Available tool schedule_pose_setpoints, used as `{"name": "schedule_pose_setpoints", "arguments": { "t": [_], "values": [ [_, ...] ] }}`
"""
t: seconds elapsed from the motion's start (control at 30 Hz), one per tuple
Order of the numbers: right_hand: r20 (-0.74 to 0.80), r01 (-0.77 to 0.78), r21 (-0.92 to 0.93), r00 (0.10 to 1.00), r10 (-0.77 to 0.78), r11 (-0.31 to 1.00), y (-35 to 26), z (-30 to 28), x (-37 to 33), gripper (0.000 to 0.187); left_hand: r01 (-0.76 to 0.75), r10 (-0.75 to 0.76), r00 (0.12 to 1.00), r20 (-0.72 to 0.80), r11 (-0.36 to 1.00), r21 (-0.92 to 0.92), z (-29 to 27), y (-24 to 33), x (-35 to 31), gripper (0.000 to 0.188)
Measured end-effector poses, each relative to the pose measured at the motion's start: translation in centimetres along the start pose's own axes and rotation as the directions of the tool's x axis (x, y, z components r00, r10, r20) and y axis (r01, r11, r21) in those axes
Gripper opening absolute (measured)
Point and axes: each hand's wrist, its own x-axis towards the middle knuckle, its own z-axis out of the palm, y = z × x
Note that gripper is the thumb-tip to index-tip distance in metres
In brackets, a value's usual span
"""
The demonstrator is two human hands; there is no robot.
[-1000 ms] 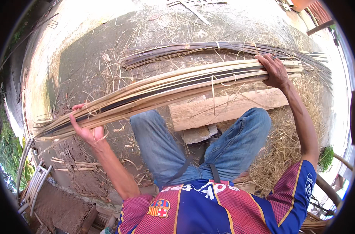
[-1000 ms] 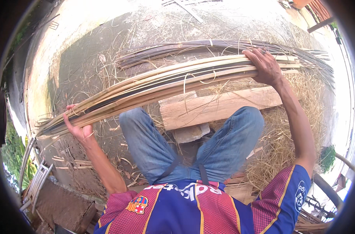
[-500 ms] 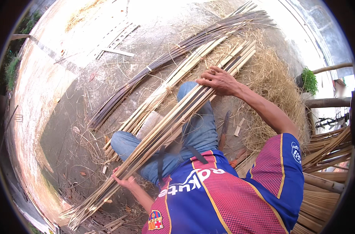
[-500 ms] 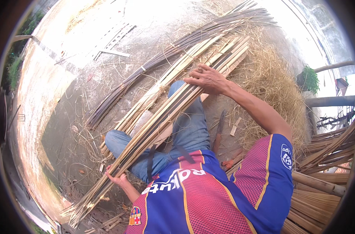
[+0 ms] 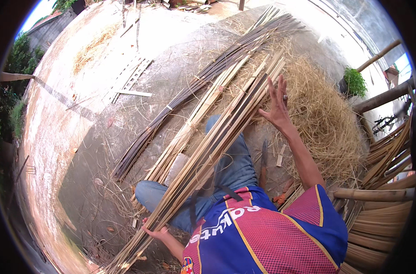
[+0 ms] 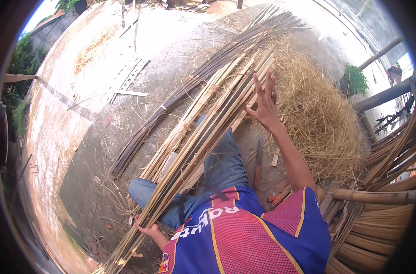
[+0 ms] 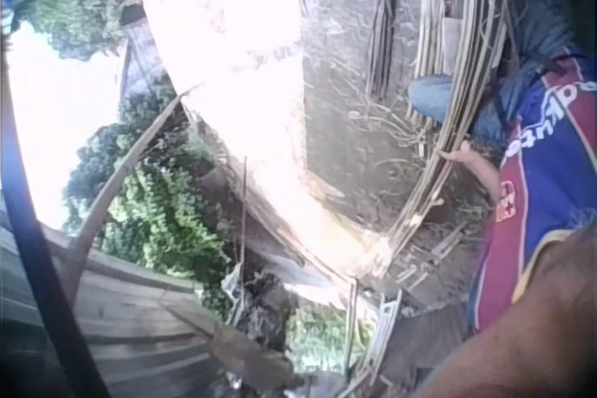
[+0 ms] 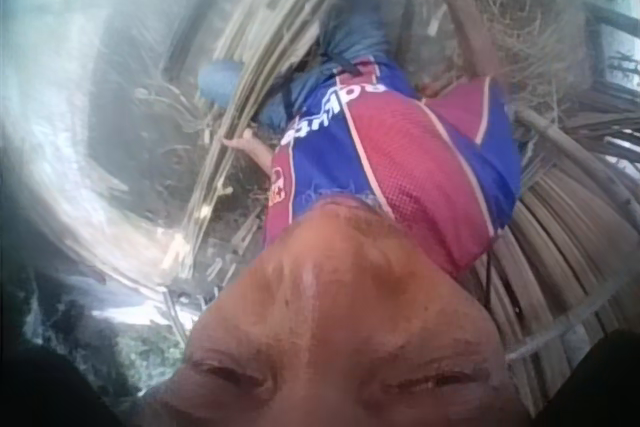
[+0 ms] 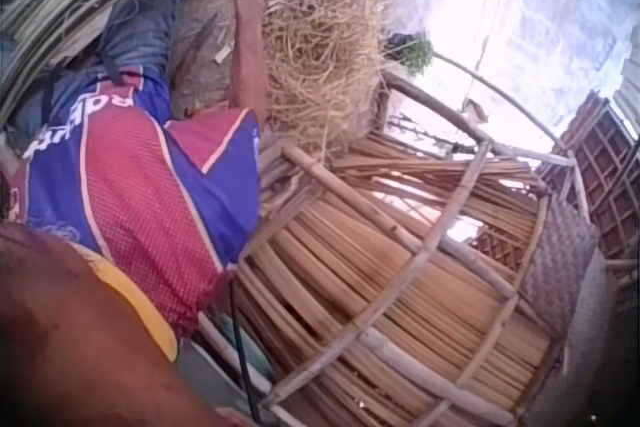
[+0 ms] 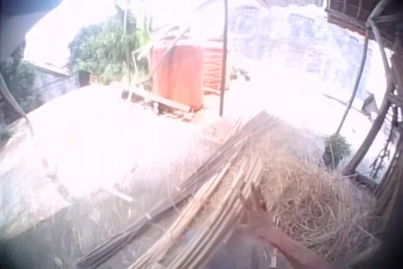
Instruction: The person sits on the ground and gathers thin bamboo strips from a pile, aligns them, and arranges them into a neat bundle on their lap. The person repeatedly picks up strips, adjusts their alignment, and places them into a growing stack.
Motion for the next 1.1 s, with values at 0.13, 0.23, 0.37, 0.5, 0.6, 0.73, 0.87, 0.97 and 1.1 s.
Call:
{"name": "schedule_pose_setpoints", "arguments": {
  "t": [0.13, 0.23, 0.37, 0.5, 0.6, 0.73, 0.87, 0.97, 1.1],
  "values": [
    [0.008, -0.278, 0.368, 0.955, 0.296, 0.887, 1.7, -0.2, -0.5, 0.114, 0.045, -0.044, 0.998, 0.038, 0.999, -0.014, -0.4, 0.6, -0.1, 0.035],
    [0.177, -0.426, 0.506, 0.902, 0.393, 0.750, 1.4, -0.4, -0.7, 0.108, 0.005, -0.005, 1.000, 0.006, 0.999, 0.053, 0.2, 0.4, -0.8, 0.036],
    [0.256, -0.562, 0.512, 0.821, 0.510, 0.649, 1.0, -0.7, -1.2, 0.091, 0.049, -0.051, 0.998, -0.041, 0.998, -0.051, 1.1, 0.7, -0.9, 0.037],
    [0.433, -0.626, 0.569, 0.780, 0.453, 0.534, 1.9, -2.3, -1.1, 0.054, -0.155, 0.143, 0.987, 0.078, 0.974, 0.168, 1.4, 0.2, -1.9, 0.038],
    [0.420, -0.611, 0.562, 0.792, 0.444, 0.557, 0.2, -3.9, -0.7, 0.030, -0.147, 0.166, 0.982, -0.094, 0.973, 0.180, 1.9, 0.4, -1.6, 0.045],
    [0.286, -0.559, 0.478, 0.828, 0.482, 0.677, -1.2, -3.9, 0.6, 0.032, -0.153, 0.162, 0.986, -0.031, 0.969, 0.196, 0.7, 0.0, -1.3, 0.041],
    [0.212, -0.539, 0.484, 0.836, 0.506, 0.689, -0.7, -1.1, 1.5, 0.033, -0.158, 0.140, 0.985, 0.097, 0.962, 0.222, -1.5, 0.4, -0.5, 0.050],
    [0.248, -0.547, 0.562, 0.827, 0.505, 0.620, 0.6, -0.1, 1.5, 0.035, -0.189, 0.177, 0.982, 0.074, 0.958, 0.216, -0.7, -0.2, -0.7, 0.051],
    [0.275, -0.559, 0.652, 0.804, 0.527, 0.512, 2.7, -1.0, 1.2, 0.038, -0.039, 0.039, 0.988, -0.150, 0.999, 0.003, 0.3, 0.4, -0.7, 0.053]
  ]
}}
